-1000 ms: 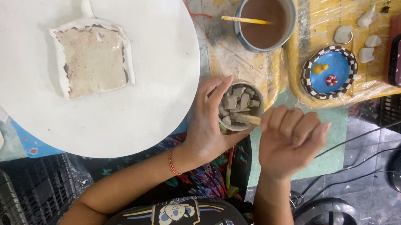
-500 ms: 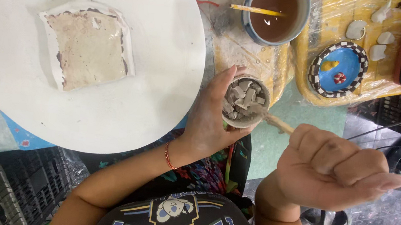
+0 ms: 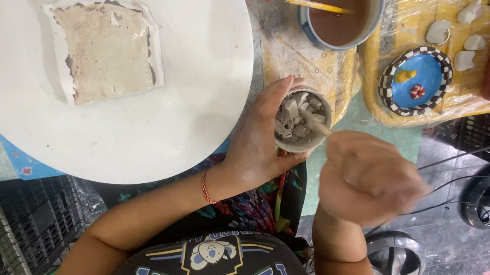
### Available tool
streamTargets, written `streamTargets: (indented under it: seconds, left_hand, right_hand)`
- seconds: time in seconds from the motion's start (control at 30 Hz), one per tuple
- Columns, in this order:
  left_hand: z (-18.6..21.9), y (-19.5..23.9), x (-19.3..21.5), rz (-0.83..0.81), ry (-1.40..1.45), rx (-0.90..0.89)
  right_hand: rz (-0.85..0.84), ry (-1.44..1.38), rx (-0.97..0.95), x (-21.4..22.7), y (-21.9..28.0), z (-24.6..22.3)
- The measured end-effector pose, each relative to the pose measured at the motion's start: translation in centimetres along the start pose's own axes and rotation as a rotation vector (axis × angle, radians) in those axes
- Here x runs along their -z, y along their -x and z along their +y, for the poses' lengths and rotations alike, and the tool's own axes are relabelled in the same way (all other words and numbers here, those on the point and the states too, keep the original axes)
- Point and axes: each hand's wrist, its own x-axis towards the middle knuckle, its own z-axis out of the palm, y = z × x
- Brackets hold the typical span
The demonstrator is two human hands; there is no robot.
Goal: The person mixes pieces of clay in a small container using a wooden stick.
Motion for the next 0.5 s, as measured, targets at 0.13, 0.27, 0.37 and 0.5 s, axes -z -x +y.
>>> streamTargets:
  seconds: [0.13, 0.27, 0.37, 0.5]
  left_hand:
    - [0.2, 0.0, 0.4, 0.010, 0.071, -0.049]
    - [0.2, 0.0, 0.4, 0.030, 0.087, -0.042]
    - [0.2, -0.1, 0.3, 0.019, 0.077, -0.049]
    - [-0.2, 0.1, 0.2, 0.016, 0.073, -0.059]
  right_hand:
    - [-0.094, -0.004, -0.028, -1.3, 0.1, 2.0]
    - [-0.073, -0.011, -0.034, -0.9, -0.1, 2.1]
    - [-0.017, 0.064, 0.062, -0.3, 0.3, 1.4]
    - [0.057, -0.044, 0.272, 1.7, -0.1, 0.3]
